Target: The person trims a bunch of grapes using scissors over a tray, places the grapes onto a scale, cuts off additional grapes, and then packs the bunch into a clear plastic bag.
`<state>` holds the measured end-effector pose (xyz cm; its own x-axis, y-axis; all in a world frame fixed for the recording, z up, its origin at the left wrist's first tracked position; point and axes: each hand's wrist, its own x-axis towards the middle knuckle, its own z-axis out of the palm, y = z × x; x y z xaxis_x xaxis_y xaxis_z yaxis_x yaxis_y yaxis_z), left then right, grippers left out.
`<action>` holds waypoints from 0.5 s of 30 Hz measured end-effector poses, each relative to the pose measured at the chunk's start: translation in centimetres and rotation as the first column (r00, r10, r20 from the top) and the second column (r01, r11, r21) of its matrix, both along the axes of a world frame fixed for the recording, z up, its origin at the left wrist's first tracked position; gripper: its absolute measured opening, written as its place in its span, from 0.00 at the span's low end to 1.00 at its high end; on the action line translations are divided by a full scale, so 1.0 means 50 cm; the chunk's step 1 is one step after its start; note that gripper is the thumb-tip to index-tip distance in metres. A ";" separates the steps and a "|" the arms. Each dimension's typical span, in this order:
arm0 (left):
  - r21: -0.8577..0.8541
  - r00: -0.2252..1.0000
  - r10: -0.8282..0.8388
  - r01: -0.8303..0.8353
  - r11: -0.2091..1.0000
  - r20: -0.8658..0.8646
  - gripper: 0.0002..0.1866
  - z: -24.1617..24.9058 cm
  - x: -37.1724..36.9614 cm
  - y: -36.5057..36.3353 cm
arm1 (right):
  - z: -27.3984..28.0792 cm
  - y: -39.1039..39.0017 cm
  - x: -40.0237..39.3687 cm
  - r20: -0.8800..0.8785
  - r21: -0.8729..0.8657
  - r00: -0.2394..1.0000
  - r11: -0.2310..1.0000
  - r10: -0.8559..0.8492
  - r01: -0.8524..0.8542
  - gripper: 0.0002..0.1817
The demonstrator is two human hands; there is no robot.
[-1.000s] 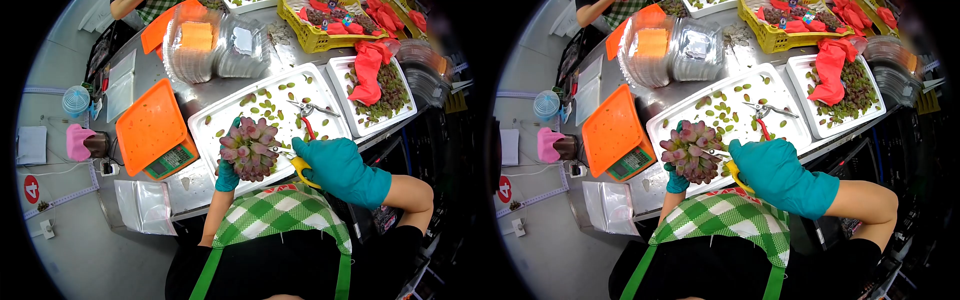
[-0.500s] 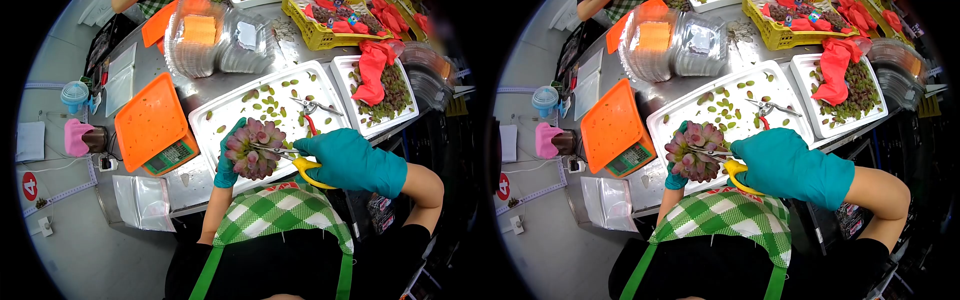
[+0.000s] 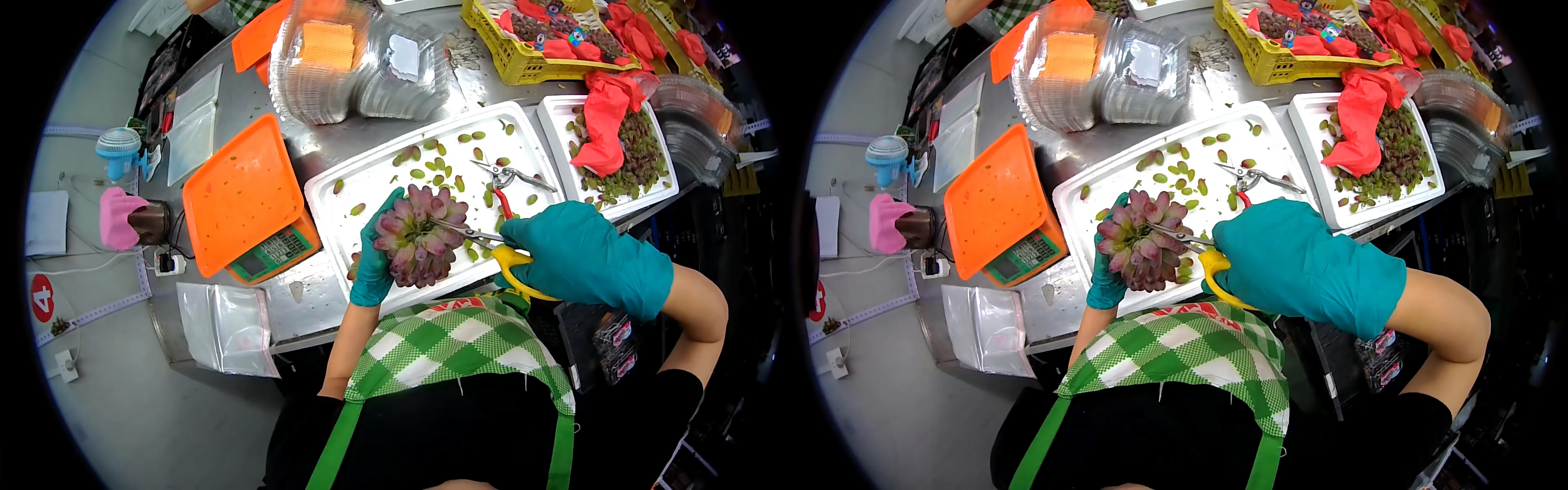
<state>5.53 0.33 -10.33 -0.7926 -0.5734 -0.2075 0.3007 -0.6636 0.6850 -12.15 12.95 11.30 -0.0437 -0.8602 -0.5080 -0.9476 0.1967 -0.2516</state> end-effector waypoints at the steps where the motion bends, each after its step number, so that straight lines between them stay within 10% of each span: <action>1: -0.029 1.000 0.022 -0.022 0.999 0.005 0.25 0.018 -0.004 0.003 | 0.000 0.000 0.000 -0.003 0.009 1.000 1.000 0.001 -0.001 0.15; 15: -0.343 0.997 0.048 -0.024 0.939 0.061 0.28 0.042 -0.007 0.016 | -0.032 0.015 -0.007 -0.069 -0.068 0.996 0.995 0.062 -0.067 0.14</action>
